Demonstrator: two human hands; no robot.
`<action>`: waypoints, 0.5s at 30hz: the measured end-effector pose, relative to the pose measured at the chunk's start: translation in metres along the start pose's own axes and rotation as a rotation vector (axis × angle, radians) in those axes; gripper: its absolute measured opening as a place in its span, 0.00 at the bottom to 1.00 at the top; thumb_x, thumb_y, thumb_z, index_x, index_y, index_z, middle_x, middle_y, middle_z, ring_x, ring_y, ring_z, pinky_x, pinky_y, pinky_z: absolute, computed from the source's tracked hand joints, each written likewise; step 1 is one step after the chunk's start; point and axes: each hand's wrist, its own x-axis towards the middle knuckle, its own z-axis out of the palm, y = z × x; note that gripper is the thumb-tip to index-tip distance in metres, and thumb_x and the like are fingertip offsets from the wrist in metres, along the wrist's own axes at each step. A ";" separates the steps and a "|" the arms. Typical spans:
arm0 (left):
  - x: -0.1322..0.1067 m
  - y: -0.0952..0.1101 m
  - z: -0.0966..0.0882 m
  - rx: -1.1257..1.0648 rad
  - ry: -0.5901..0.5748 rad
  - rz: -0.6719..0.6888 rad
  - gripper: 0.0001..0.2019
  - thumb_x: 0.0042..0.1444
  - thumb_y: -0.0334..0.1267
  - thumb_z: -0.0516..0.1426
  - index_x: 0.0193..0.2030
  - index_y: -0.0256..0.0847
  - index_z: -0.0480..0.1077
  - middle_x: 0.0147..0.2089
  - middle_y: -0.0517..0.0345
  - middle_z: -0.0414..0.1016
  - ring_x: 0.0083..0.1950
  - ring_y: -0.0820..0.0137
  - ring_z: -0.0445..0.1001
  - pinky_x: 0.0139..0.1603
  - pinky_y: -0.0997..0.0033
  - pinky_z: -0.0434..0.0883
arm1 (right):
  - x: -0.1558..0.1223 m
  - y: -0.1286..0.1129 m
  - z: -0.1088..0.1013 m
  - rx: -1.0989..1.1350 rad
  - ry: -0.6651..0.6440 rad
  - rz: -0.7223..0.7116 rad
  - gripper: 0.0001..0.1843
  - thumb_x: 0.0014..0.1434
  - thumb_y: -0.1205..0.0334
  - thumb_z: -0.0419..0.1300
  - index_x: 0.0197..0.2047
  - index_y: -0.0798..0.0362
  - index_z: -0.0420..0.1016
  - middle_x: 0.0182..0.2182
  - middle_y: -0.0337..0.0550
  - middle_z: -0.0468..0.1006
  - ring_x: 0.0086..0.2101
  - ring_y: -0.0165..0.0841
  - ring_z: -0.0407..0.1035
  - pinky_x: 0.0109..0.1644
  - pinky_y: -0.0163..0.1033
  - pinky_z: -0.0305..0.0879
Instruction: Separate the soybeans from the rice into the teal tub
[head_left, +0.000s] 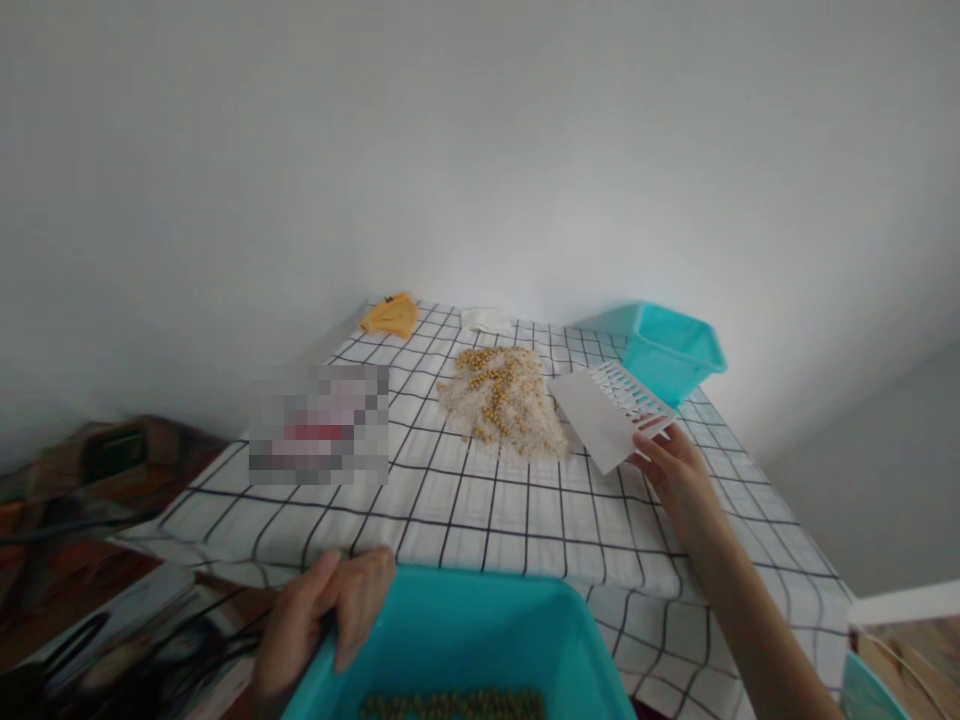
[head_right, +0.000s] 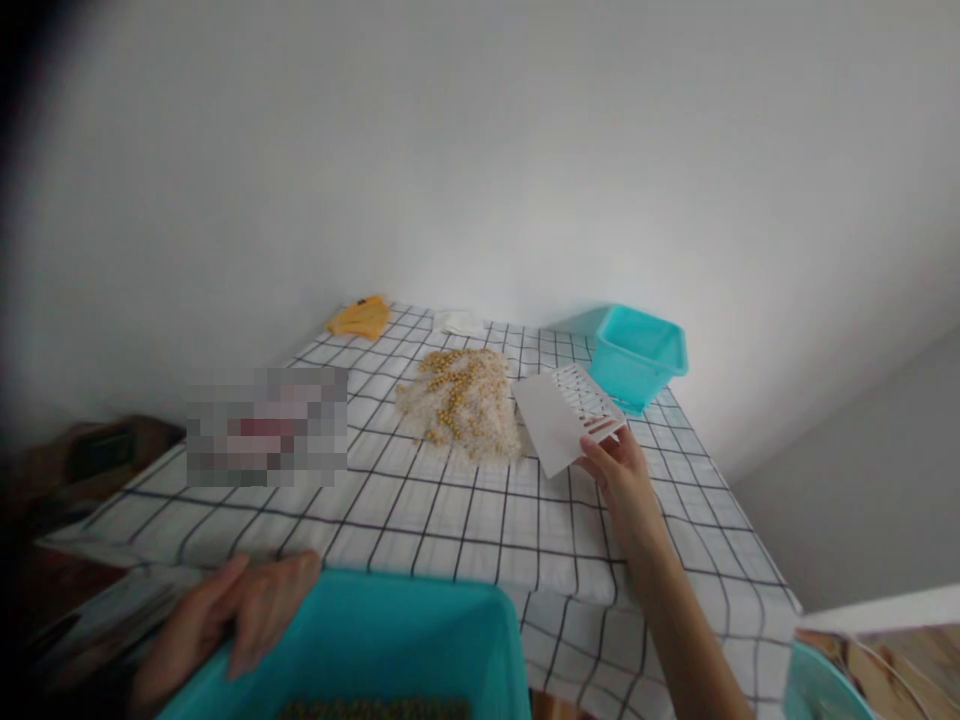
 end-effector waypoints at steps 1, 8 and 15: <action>0.000 0.000 -0.001 0.003 -0.008 -0.002 0.36 0.75 0.46 0.39 0.20 0.46 0.76 0.16 0.59 0.68 0.23 0.67 0.63 0.36 0.63 0.65 | 0.001 0.002 -0.001 -0.010 -0.020 0.009 0.23 0.48 0.55 0.75 0.47 0.45 0.77 0.48 0.44 0.83 0.46 0.41 0.78 0.45 0.43 0.77; -0.003 -0.004 -0.008 0.009 -0.006 -0.029 0.36 0.74 0.49 0.40 0.20 0.48 0.78 0.16 0.59 0.71 0.22 0.67 0.64 0.38 0.64 0.68 | 0.001 0.009 0.004 -0.047 -0.043 -0.011 0.27 0.50 0.52 0.74 0.53 0.45 0.73 0.49 0.48 0.82 0.48 0.44 0.77 0.50 0.49 0.76; -0.004 -0.008 -0.017 0.067 -0.040 -0.058 0.36 0.73 0.52 0.42 0.18 0.48 0.78 0.16 0.58 0.74 0.21 0.66 0.69 0.44 0.61 0.72 | 0.008 0.014 0.011 -0.036 -0.087 -0.030 0.25 0.51 0.53 0.73 0.51 0.44 0.72 0.47 0.45 0.83 0.45 0.42 0.79 0.46 0.46 0.77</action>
